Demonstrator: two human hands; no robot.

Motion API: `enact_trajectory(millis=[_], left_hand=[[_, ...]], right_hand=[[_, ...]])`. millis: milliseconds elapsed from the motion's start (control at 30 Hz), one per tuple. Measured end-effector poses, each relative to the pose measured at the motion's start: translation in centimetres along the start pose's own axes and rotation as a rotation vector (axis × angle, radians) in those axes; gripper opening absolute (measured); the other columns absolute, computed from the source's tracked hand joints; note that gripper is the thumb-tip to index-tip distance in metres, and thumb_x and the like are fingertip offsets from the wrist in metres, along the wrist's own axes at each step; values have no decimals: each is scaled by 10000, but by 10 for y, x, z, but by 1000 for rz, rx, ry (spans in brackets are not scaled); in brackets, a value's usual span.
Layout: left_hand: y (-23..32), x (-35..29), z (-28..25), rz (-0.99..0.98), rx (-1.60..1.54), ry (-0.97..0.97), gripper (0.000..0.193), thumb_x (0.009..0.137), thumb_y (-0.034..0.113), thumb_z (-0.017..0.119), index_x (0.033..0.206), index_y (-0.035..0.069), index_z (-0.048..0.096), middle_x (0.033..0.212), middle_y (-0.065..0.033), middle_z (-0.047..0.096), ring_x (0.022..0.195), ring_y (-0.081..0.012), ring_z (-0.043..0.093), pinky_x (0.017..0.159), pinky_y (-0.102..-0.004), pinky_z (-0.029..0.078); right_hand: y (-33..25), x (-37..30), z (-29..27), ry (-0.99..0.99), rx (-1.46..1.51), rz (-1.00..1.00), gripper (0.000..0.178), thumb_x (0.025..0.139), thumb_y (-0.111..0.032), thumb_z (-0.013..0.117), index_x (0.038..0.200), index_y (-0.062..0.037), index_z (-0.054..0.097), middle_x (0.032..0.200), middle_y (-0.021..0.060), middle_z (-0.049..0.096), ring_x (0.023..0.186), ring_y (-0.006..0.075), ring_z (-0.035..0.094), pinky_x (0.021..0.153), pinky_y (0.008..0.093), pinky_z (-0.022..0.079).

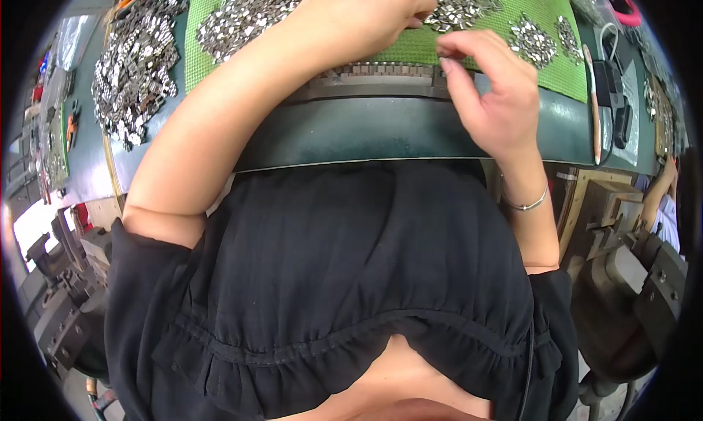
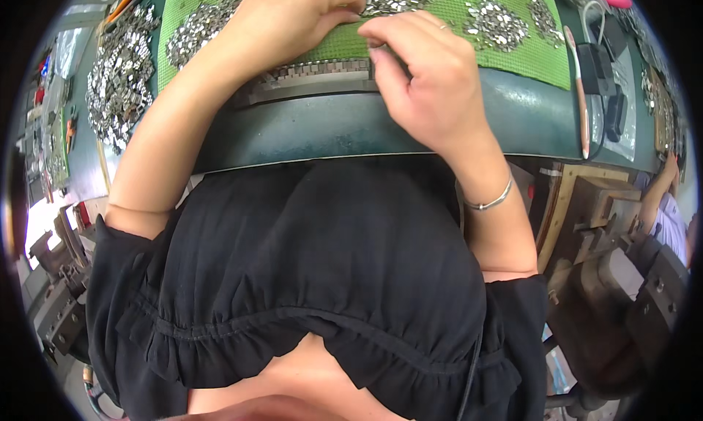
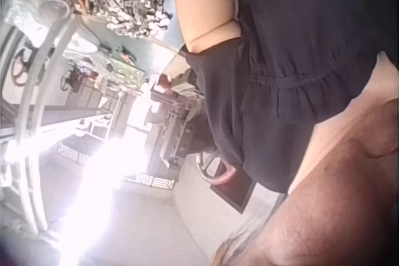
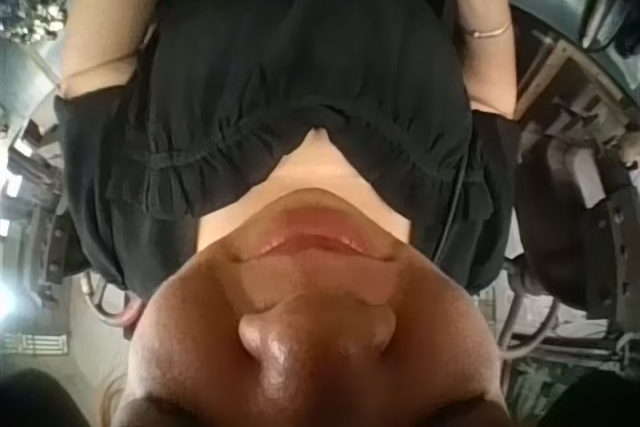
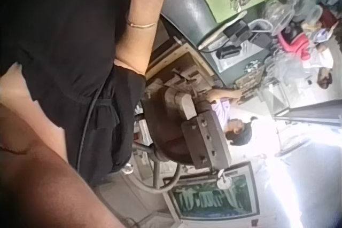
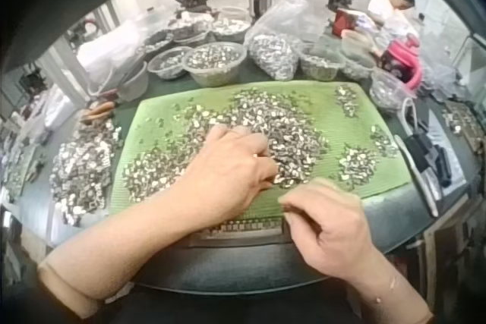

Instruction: Placing small metal components into a guide and using a manual press to secure them.

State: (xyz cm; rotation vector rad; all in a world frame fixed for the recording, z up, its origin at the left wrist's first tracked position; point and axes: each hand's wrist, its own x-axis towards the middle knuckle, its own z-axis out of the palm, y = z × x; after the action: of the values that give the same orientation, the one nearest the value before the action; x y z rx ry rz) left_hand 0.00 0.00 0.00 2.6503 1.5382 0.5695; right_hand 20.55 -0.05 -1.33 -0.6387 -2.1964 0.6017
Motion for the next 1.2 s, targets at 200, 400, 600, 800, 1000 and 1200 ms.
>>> enact_trajectory(millis=[200, 400, 600, 800, 1000, 1200], left_hand=[[-13, -8, -12, -19, -161, 84, 65, 811, 104, 692, 836, 45, 678, 920, -124, 650, 965, -332, 603, 876, -454, 439], [-12, -73, -51, -333, -436, -50, 111, 889, 75, 669, 942, -17, 639, 862, -105, 691, 794, -231, 639, 772, -324, 499], [5, -95, -36, -222, -306, 96, 95, 852, 40, 677, 914, -11, 626, 858, -128, 660, 824, -312, 633, 753, -381, 490], [8, -94, -24, -226, -308, 69, 84, 838, 17, 676, 902, 2, 625, 870, -132, 654, 841, -340, 619, 768, -406, 475], [12, -105, -19, -93, -150, 170, 200, 801, 44, 727, 996, 48, 686, 995, -82, 701, 938, -278, 648, 837, -397, 456], [31, -127, -31, -164, 59, 132, 547, 752, 115, 788, 1271, 50, 626, 1200, -93, 658, 1138, -306, 592, 970, -427, 403]], right_hand=[[-16, 11, 35, 12, 55, -219, 206, 746, 63, 674, 939, -9, 668, 844, 126, 677, 792, 311, 636, 752, 395, 513], [-27, 21, 56, -28, 112, -102, 201, 731, 53, 661, 913, -26, 631, 756, 126, 631, 720, 326, 608, 696, 425, 493], [-27, 22, 59, -66, 75, -91, 230, 728, 40, 669, 940, -43, 633, 715, 109, 608, 713, 317, 613, 701, 422, 477], [-24, 18, 55, -55, 23, -132, 188, 726, 36, 660, 898, -38, 652, 755, 99, 640, 755, 305, 618, 714, 420, 467], [-22, 15, 51, -39, 7, -142, 169, 731, 30, 656, 890, -26, 671, 835, 114, 660, 807, 316, 618, 734, 414, 476], [-7, 6, 25, 20, -50, -42, 83, 795, -58, 723, 864, -24, 692, 785, 104, 649, 732, 293, 606, 690, 391, 475]])
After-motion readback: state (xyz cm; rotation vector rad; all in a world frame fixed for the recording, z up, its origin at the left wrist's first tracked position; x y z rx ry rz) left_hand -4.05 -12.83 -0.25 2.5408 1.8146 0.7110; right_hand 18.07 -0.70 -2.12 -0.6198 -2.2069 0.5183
